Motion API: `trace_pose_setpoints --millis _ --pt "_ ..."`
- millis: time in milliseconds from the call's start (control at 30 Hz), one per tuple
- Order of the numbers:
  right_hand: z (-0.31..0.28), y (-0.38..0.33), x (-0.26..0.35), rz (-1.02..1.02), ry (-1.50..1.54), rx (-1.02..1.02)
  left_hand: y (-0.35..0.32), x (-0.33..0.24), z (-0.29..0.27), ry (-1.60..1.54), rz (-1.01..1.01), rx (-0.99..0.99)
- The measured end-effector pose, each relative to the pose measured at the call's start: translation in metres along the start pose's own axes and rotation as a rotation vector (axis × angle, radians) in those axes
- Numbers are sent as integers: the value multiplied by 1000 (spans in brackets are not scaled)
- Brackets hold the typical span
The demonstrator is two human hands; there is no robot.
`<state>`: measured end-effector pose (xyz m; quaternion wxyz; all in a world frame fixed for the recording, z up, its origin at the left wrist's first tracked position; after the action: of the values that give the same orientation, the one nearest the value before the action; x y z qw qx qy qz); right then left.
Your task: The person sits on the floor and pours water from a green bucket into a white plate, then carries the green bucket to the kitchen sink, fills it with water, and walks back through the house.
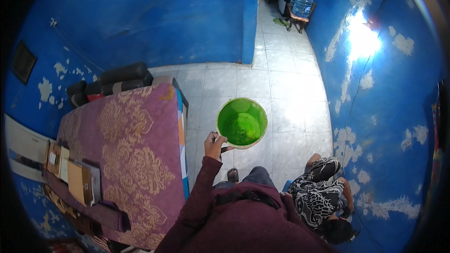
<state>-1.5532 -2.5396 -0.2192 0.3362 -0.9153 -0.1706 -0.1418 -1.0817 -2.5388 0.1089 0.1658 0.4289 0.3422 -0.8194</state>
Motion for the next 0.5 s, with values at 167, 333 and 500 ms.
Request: trace_pose_setpoints --millis 167,333,500 --pt "-46 77 -10 103 52 11 97 -23 78 35 -6 46" --pt "-99 165 -41 123 10 52 202 -20 164 30 0 74" --pt "-183 240 -96 84 -200 111 298 -12 262 -6 -8 85"
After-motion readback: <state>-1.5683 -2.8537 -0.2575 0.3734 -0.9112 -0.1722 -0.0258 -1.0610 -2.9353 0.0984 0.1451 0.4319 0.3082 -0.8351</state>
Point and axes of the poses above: each hand's wrist, its own y-axis towards the middle knuckle, its own z-axis out of the palm, x = y × z, the point moved 3 cm from there along y, towards the middle knuckle, and after that the axes turned 4 degrees about -z, right-handed, at the moved point
